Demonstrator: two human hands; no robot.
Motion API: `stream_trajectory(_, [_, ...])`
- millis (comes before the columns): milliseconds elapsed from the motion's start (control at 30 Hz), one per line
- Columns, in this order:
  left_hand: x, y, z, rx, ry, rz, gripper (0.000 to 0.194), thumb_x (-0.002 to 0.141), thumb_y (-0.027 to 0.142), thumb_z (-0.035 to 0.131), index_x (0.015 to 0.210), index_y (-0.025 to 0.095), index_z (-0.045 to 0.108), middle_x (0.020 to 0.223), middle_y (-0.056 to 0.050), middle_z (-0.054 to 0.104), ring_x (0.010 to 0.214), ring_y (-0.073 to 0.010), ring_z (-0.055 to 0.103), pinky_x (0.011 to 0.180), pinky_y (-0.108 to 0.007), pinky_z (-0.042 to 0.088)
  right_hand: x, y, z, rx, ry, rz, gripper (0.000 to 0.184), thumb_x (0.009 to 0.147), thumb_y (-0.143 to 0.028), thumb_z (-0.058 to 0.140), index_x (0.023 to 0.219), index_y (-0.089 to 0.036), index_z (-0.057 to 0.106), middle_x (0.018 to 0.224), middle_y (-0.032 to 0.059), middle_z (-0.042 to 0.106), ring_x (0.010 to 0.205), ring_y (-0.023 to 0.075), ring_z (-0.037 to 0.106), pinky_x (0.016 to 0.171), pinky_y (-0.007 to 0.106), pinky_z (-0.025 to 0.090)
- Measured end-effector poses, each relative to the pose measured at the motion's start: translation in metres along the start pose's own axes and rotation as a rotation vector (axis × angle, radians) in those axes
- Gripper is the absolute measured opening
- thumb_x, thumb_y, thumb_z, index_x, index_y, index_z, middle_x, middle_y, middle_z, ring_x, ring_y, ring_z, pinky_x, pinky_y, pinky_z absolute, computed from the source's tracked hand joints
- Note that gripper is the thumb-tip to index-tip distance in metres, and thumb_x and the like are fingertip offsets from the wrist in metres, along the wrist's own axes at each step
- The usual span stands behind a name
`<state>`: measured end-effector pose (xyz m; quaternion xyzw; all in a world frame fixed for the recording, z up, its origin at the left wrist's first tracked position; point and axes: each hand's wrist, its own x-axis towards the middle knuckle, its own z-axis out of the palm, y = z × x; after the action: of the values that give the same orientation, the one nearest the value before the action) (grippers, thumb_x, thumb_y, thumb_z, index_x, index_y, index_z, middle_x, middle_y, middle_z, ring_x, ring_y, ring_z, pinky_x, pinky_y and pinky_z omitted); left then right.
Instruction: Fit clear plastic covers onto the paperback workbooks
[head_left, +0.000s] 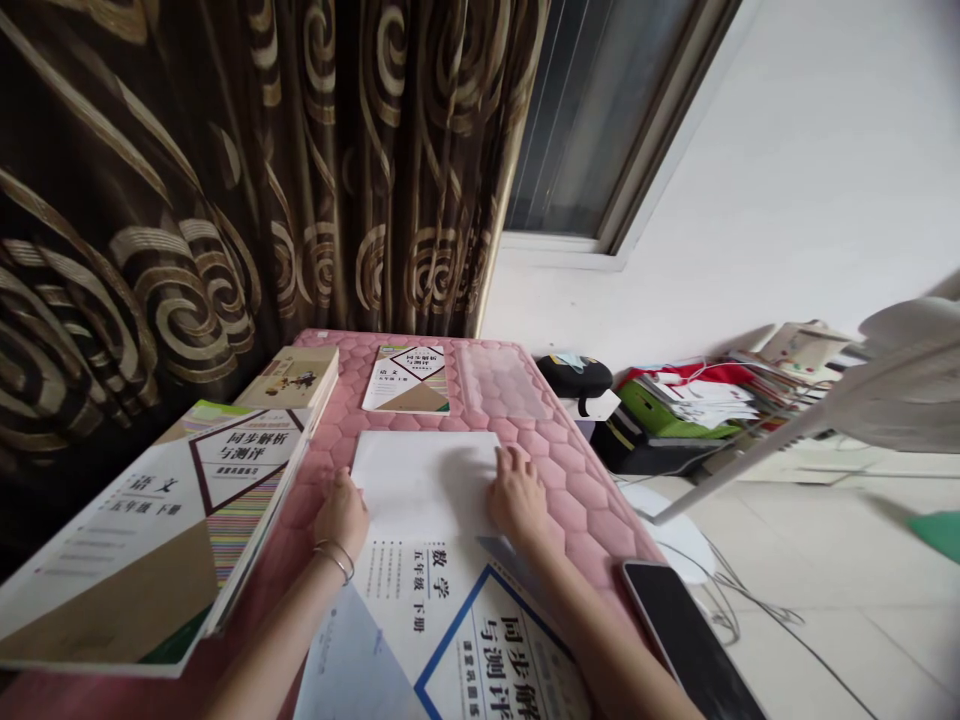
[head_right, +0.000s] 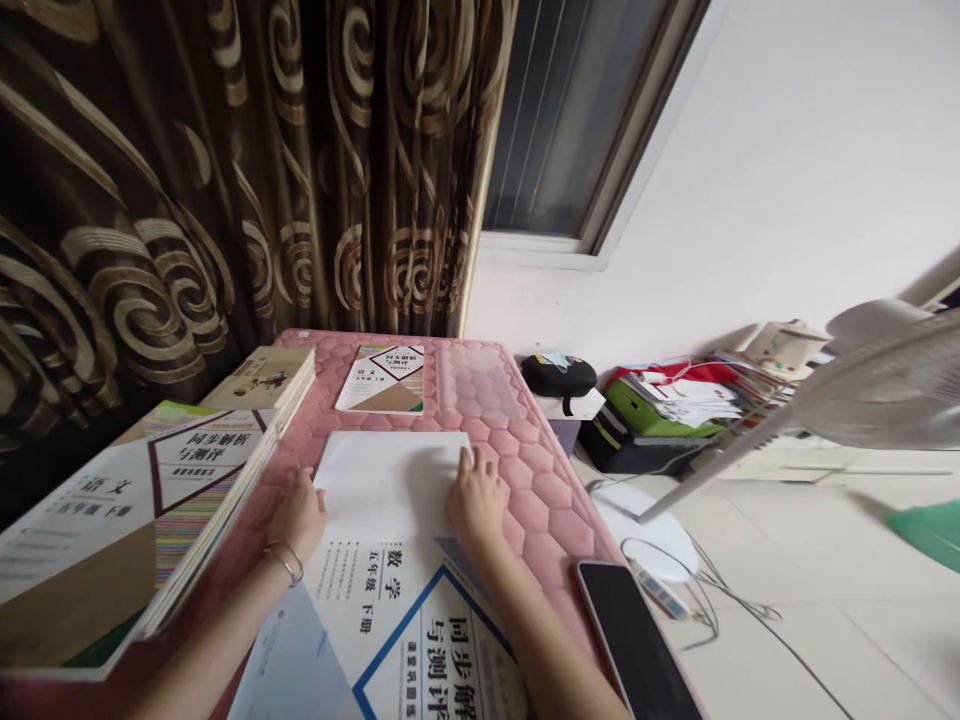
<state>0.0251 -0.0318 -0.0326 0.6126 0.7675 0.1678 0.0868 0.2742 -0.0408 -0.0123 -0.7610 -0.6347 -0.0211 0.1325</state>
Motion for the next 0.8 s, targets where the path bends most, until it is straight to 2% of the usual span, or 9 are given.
stream_trajectory(67, [0.000, 0.000, 0.001, 0.015, 0.009, 0.014, 0.031, 0.091, 0.015, 0.038, 0.121, 0.010, 0.043, 0.122, -0.020, 0.058, 0.105, -0.0233, 0.063, 0.077, -0.031, 0.048, -0.012, -0.011, 0.001, -0.002, -0.048, -0.177, 0.052, 0.090, -0.020, 0.040, 0.142, -0.018, 0.039, 0.153, 0.0123, 0.029, 0.132, 0.0297, 0.037, 0.104, 0.043, 0.036])
stream_trajectory(167, [0.001, -0.001, 0.004, 0.037, -0.002, 0.039, 0.029, 0.091, 0.015, 0.036, 0.118, 0.010, 0.044, 0.118, -0.019, 0.060, 0.103, -0.0242, 0.063, 0.075, -0.032, 0.048, -0.025, -0.019, 0.010, 0.047, -0.189, -0.335, 0.058, 0.093, -0.046, 0.040, 0.146, -0.024, 0.034, 0.157, 0.0064, 0.018, 0.143, 0.0315, 0.017, 0.113, 0.049, 0.019])
stream_trajectory(267, [0.000, -0.001, 0.001, 0.076, -0.014, 0.038, 0.028, 0.091, 0.015, 0.034, 0.115, 0.010, 0.048, 0.113, -0.019, 0.060, 0.095, -0.0249, 0.065, 0.070, -0.033, 0.049, -0.029, -0.013, 0.021, 0.060, -0.242, -0.313, 0.070, 0.090, -0.064, 0.030, 0.148, -0.024, 0.030, 0.158, 0.0084, 0.015, 0.144, 0.0334, 0.007, 0.114, 0.055, 0.010])
stream_trajectory(367, [-0.004, 0.005, -0.007, 0.203, 0.033, 0.061, 0.032, 0.090, 0.011, 0.031, 0.113, 0.007, 0.052, 0.112, -0.022, 0.058, 0.090, -0.0271, 0.065, 0.067, -0.035, 0.050, -0.026, -0.004, 0.026, 0.058, -0.265, -0.289, 0.073, 0.090, -0.067, 0.022, 0.149, -0.024, 0.028, 0.157, 0.0107, 0.017, 0.144, 0.0318, 0.010, 0.114, 0.053, 0.009])
stream_trajectory(467, [-0.011, 0.021, -0.011, 0.296, 0.103, 0.155, 0.045, 0.090, 0.007, 0.020, 0.121, 0.006, 0.052, 0.128, -0.025, 0.051, 0.110, -0.0324, 0.057, 0.087, -0.047, 0.046, -0.023, 0.000, 0.028, 0.060, -0.282, -0.288, 0.074, 0.091, -0.068, 0.020, 0.149, -0.023, 0.026, 0.157, 0.0116, 0.015, 0.144, 0.0318, 0.010, 0.115, 0.052, 0.008])
stream_trajectory(567, [-0.017, 0.048, 0.000, 0.246, -0.038, 0.410, 0.049, 0.091, 0.011, 0.023, 0.134, 0.011, 0.047, 0.151, -0.018, 0.033, 0.134, -0.0328, 0.037, 0.106, -0.054, 0.031, -0.023, -0.001, 0.029, 0.058, -0.284, -0.289, 0.074, 0.090, -0.068, 0.021, 0.149, -0.023, 0.026, 0.157, 0.0120, 0.015, 0.144, 0.0318, 0.009, 0.115, 0.052, 0.008])
stream_trajectory(633, [-0.019, 0.064, 0.015, 0.200, -0.164, 0.551, 0.048, 0.092, 0.022, 0.032, 0.139, 0.020, 0.044, 0.154, -0.008, 0.030, 0.140, -0.0279, 0.028, 0.112, -0.052, 0.025, -0.024, -0.002, 0.030, 0.050, -0.275, -0.290, 0.072, 0.091, -0.066, 0.022, 0.149, -0.024, 0.026, 0.156, 0.0117, 0.016, 0.144, 0.0312, 0.009, 0.115, 0.052, 0.008])
stream_trajectory(700, [-0.019, 0.074, 0.029, 0.159, -0.233, 0.586, 0.052, 0.093, 0.031, 0.032, 0.144, 0.022, 0.036, 0.156, -0.005, 0.026, 0.143, -0.0254, 0.022, 0.115, -0.053, 0.018, -0.025, -0.002, 0.031, 0.037, -0.267, -0.288, 0.068, 0.093, -0.063, 0.025, 0.149, -0.024, 0.026, 0.156, 0.0115, 0.016, 0.144, 0.0305, 0.010, 0.115, 0.051, 0.009])
stream_trajectory(800, [-0.013, 0.069, 0.038, 0.139, -0.252, 0.530, 0.059, 0.093, 0.038, 0.029, 0.148, 0.017, 0.028, 0.157, -0.007, 0.017, 0.145, -0.0245, 0.016, 0.117, -0.053, 0.011, -0.026, -0.001, 0.032, 0.029, -0.266, -0.288, 0.065, 0.093, -0.060, 0.027, 0.149, -0.025, 0.027, 0.157, 0.0106, 0.015, 0.144, 0.0298, 0.010, 0.115, 0.051, 0.009])
